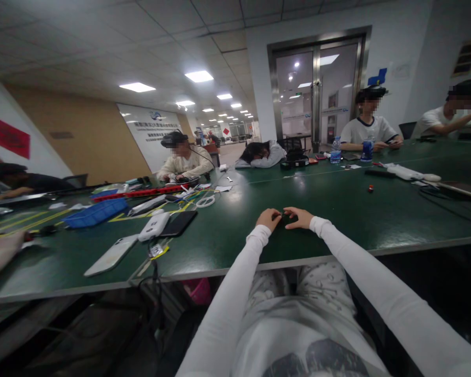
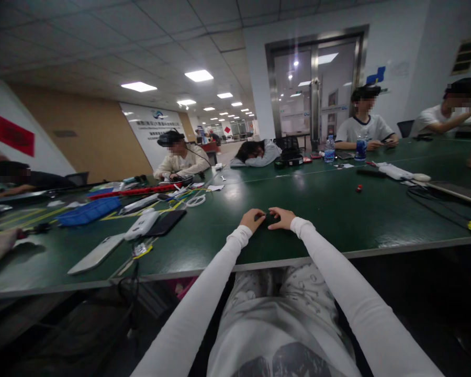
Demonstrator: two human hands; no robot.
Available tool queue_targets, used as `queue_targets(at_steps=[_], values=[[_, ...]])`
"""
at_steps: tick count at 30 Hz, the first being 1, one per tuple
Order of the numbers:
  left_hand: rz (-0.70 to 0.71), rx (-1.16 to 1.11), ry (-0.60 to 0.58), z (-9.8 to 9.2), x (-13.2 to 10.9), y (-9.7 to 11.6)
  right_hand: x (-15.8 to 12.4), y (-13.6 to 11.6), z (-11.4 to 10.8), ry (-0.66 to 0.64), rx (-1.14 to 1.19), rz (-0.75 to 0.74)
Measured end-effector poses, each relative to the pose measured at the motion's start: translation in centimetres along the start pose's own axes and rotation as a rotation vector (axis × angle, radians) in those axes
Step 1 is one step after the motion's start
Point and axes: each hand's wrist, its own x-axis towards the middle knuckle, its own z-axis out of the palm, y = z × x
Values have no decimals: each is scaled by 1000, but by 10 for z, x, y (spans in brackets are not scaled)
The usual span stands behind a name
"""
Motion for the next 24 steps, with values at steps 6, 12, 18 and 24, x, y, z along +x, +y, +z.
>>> queue_targets(at_steps=[6,12,18,24], values=[[14,-87,-7,20,7,25,-1,-4,-1,29,27,-31],[-14,-130,7,16,6,21,1,0,1,40,32,-6],[-66,-155,26,16,6,20,2,1,1,39,63,9],[-148,-301,54,16,9,14,1,-1,0,36,44,31]])
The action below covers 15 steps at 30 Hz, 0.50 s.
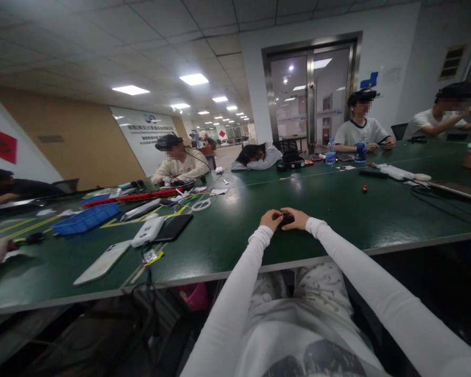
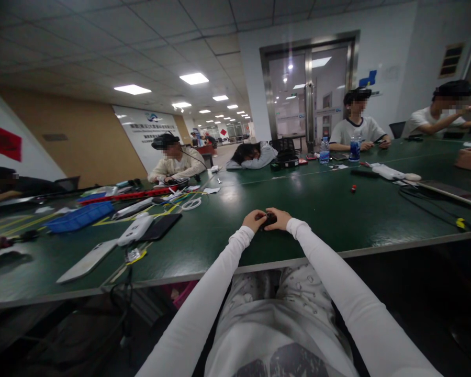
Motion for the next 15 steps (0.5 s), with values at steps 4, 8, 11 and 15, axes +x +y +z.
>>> queue_targets(at_steps=[4,8,11,15], values=[[-94,-251,107,-9,7,-3,0,0,0,-5,6,14],[-280,-514,311,-26,13,-11,0,0,0,-12,40,25],[-404,-643,455,-34,16,-20,0,1,-1,-16,51,23],[-430,-677,481,-33,16,-20,0,1,-1,-27,52,18]])
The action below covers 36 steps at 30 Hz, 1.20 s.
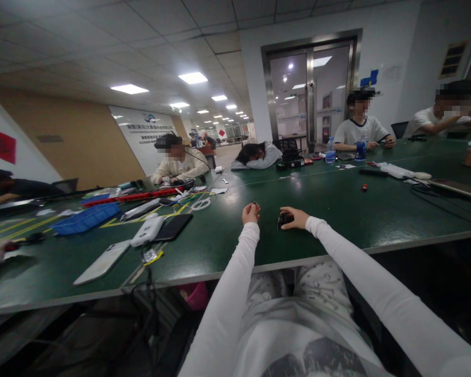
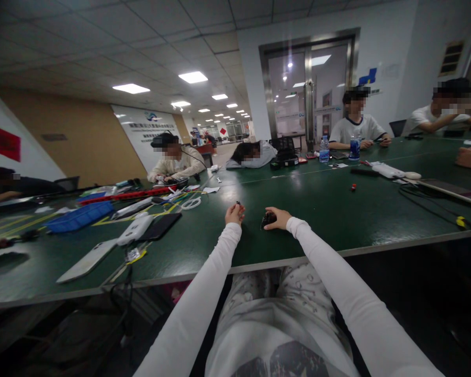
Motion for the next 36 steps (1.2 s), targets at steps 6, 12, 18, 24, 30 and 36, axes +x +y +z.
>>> queue_targets(at_steps=[6,12,18,24,30,36], values=[[314,287,-405,15,-28,0,-1,-2,1,12,-9,-2],[480,636,-614,18,-45,0,-1,-3,1,36,-39,-25],[506,901,-499,-11,-27,10,1,0,2,19,-7,-28],[405,1134,-189,-105,16,27,-1,0,1,0,35,-20],[266,1257,130,-200,43,39,-2,0,0,-24,27,-9],[367,1303,220,-218,45,46,-2,2,1,-27,20,-1]])
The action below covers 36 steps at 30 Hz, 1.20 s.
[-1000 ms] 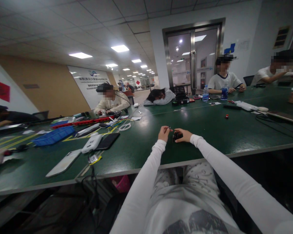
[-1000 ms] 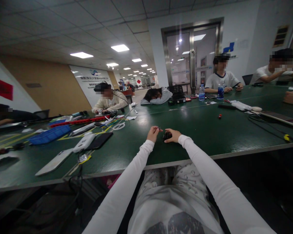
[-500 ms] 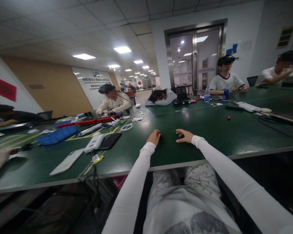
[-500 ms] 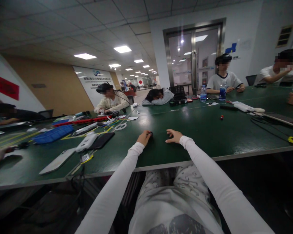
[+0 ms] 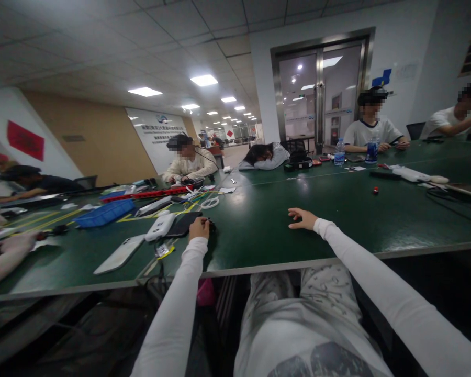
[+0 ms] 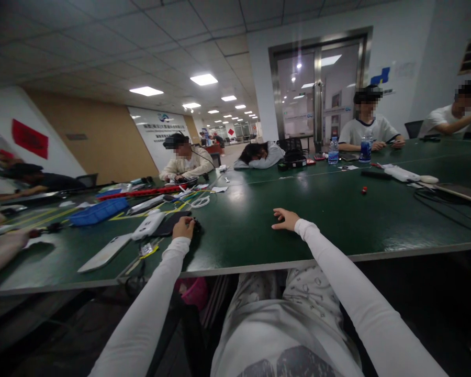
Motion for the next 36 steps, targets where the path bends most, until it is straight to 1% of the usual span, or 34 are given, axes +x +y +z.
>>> queue_targets(at_steps=[4,9,17,26,29,31,34,36], values=[[-2,68,-6,1,1,1,0,0,1,-3,3,-7],[-8,76,-28,7,4,-5,1,4,3,3,7,-15],[55,89,-42,17,9,-14,4,11,4,7,10,-17],[74,111,-105,16,7,-13,2,5,1,-3,12,-6],[73,98,-115,14,4,-7,2,4,2,-6,7,-9],[78,76,-126,13,1,1,2,4,2,-7,6,-12],[106,28,-140,15,-7,23,2,4,2,-1,9,-4],[134,-15,-153,19,-14,44,1,3,1,-1,13,-3]])
